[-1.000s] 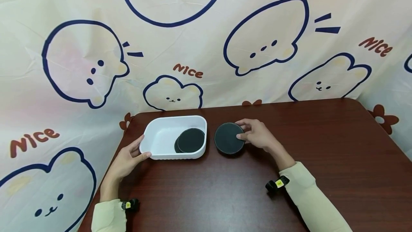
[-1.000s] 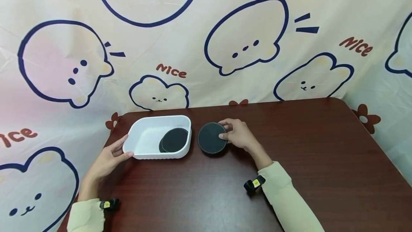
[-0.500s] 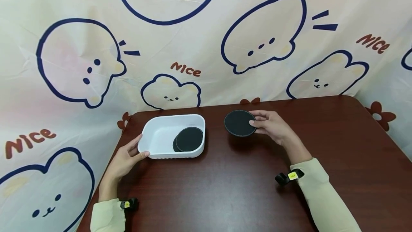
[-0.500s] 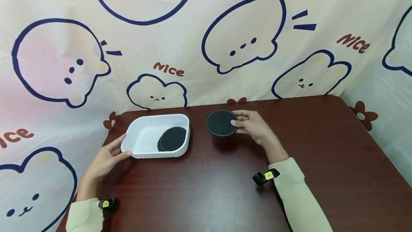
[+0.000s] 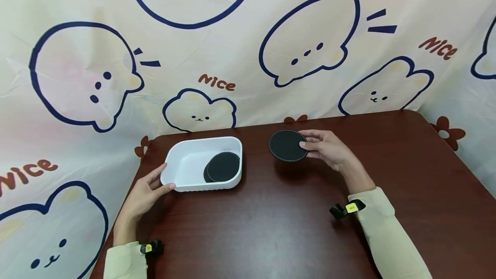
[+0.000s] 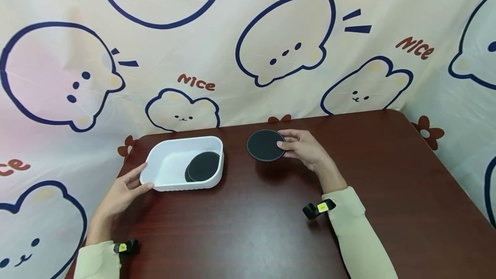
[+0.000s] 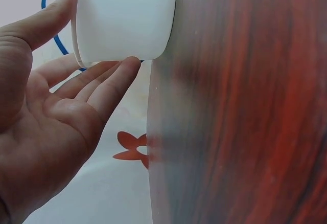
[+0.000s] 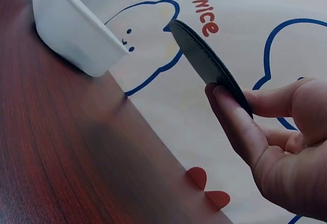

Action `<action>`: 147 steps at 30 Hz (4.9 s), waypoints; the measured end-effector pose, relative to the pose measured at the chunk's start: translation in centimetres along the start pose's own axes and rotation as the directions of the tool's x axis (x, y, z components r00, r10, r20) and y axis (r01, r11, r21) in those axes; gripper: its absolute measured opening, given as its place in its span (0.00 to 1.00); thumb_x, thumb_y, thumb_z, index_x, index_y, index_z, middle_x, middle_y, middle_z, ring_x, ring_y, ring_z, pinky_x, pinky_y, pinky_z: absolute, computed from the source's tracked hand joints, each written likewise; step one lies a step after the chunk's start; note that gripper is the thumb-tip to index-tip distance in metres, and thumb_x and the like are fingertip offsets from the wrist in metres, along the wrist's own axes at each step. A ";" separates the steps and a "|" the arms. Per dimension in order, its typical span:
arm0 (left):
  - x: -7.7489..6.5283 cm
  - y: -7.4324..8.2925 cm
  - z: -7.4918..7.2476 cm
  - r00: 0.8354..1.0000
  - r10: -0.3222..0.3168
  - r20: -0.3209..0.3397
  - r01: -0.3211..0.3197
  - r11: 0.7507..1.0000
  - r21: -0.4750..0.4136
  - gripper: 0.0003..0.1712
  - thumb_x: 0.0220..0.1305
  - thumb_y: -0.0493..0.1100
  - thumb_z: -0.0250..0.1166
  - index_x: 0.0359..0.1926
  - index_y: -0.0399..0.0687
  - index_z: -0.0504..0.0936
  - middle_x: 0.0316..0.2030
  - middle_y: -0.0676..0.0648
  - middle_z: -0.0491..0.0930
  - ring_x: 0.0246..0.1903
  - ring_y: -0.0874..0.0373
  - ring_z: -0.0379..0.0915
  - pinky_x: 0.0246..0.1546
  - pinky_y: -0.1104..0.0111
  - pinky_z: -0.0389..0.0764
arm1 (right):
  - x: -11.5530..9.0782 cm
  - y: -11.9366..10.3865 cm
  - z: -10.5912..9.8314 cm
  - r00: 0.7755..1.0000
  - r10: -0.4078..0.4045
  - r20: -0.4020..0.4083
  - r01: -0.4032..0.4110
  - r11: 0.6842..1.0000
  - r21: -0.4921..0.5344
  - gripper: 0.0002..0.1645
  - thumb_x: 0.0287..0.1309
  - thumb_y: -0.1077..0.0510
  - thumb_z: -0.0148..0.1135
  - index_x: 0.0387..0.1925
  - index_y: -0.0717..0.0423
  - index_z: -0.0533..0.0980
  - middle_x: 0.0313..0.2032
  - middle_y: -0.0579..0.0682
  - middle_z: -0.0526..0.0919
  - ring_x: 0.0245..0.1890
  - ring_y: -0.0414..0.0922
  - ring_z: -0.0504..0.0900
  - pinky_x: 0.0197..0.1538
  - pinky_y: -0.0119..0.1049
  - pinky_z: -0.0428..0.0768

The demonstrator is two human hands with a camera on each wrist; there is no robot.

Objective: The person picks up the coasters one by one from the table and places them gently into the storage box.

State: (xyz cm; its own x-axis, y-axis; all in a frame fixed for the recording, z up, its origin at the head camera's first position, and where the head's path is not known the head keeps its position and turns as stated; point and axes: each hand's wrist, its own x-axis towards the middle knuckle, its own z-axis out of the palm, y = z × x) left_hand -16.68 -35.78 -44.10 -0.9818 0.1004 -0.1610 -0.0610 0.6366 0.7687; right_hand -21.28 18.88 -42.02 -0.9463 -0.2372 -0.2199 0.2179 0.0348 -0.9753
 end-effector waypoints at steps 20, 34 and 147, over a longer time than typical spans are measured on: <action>0.1 0.1 -0.1 1.000 0.009 -0.001 -0.009 1.000 0.004 0.53 0.74 0.52 0.71 0.87 0.47 0.51 0.82 0.28 0.56 0.74 0.33 0.70 0.65 0.56 0.76 | 0.5 0.1 2.0 0.999 0.007 0.047 -0.010 0.997 0.081 0.35 0.78 0.66 0.57 0.81 0.65 0.62 0.72 0.66 0.75 0.45 0.33 0.91 0.52 0.28 0.89; 0.0 0.1 -0.1 1.000 0.009 -0.010 -0.009 1.000 0.013 0.52 0.74 0.50 0.71 0.87 0.46 0.52 0.81 0.27 0.58 0.73 0.32 0.71 0.65 0.52 0.75 | 1.8 0.2 5.5 0.995 -0.003 0.095 -0.008 0.994 0.111 0.34 0.78 0.67 0.56 0.81 0.63 0.62 0.72 0.67 0.74 0.45 0.34 0.91 0.51 0.29 0.89; -0.2 0.4 -0.2 0.999 0.049 -0.005 -0.049 0.999 0.013 0.52 0.74 0.51 0.71 0.86 0.43 0.53 0.79 0.26 0.62 0.72 0.32 0.72 0.65 0.53 0.76 | 2.8 -1.0 13.9 0.927 -0.373 -0.033 0.302 0.796 -0.526 0.29 0.73 0.55 0.68 0.71 0.57 0.76 0.66 0.58 0.83 0.67 0.55 0.84 0.69 0.54 0.84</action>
State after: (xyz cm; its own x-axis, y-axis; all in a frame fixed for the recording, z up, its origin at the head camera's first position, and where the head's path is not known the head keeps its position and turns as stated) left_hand -16.51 -35.76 -43.64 -0.9845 0.1275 -0.1204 -0.0109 0.6406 0.7678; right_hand -20.78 4.67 -41.34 -0.9666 -0.2006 0.1597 -0.2376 0.4664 -0.8521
